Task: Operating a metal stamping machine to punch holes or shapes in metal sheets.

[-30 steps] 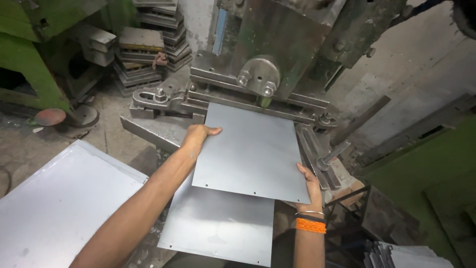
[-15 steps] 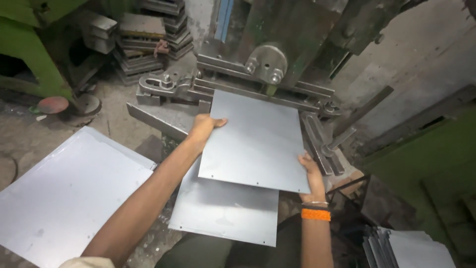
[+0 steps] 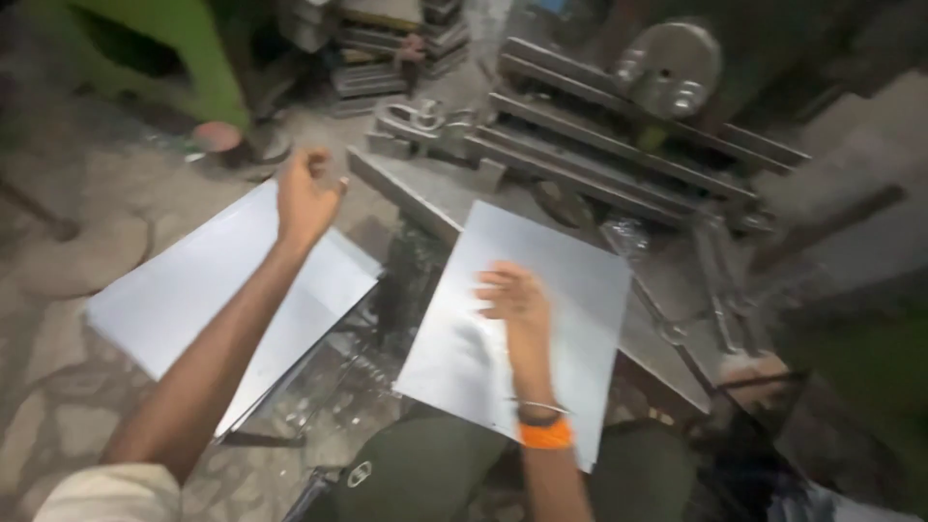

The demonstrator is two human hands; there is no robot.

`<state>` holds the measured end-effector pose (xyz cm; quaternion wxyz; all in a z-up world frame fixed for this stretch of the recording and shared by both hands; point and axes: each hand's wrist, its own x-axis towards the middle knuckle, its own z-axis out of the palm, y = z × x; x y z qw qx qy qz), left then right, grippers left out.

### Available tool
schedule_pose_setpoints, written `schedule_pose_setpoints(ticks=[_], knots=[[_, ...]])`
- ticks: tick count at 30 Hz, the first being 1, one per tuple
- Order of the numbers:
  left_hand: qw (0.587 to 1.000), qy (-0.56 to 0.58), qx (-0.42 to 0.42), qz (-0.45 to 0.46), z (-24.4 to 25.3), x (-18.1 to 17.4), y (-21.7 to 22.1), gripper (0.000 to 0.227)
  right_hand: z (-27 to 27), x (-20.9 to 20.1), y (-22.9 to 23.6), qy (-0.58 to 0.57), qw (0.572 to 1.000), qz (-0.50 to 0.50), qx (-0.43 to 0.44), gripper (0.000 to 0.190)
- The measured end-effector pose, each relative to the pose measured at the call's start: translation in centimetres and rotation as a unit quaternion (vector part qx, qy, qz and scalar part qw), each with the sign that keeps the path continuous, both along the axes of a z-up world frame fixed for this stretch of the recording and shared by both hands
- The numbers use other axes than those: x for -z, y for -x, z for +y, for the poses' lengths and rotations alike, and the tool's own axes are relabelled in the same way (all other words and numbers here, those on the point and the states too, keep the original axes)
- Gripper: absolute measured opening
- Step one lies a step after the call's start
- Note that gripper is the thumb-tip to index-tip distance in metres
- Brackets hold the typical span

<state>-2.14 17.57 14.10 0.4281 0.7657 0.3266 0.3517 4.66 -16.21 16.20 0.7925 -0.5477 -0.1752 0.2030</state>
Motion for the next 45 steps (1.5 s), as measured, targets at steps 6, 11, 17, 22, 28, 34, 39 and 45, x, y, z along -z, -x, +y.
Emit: schedule_pose_setpoints(ticks=[6, 11, 17, 22, 28, 34, 39, 45], knots=[[0.915, -0.276, -0.134, 0.260, 6.0, 3.4, 12.0, 0.078, 15.9, 12.9, 11.9, 0.102, 0.943, 0.284, -0.142, 0.031], [0.844, -0.212, -0.108, 0.481, -2.6, 15.2, 17.4, 0.083, 20.5, 32.6, 16.0, 0.190, 0.856, 0.462, -0.132, 0.099], [0.886, -0.124, -0.070, 0.441, -0.2, 12.2, 15.4, 0.085, 23.3, 21.4, 14.8, 0.322, 0.920, 0.222, 0.006, 0.078], [0.935, 0.003, -0.026, 0.353, 7.4, 9.9, 14.2, 0.077, 15.1, 8.0, 7.6, 0.275, 0.961, 0.025, 0.002, 0.031], [0.904, 0.371, 0.199, 0.074, -4.8, 0.8, 7.5, 0.060, -3.0, -2.4, -0.4, 0.057, 0.987, 0.106, 0.105, 0.057], [0.865, 0.418, 0.273, -0.053, -16.4, -4.8, -2.9, 0.053, -16.5, 0.6, -11.2, 0.127, 0.958, 0.095, 0.239, 0.061], [0.833, 0.480, 0.269, -0.062, -16.3, -3.8, -10.8, 0.048, -16.2, -2.2, -15.0, 0.110, 0.976, 0.057, 0.178, 0.043], [0.889, 0.414, 0.195, -0.028, -17.8, -6.5, -9.9, 0.046, -18.9, 2.6, -19.6, 0.118, 0.980, 0.016, 0.159, 0.033]])
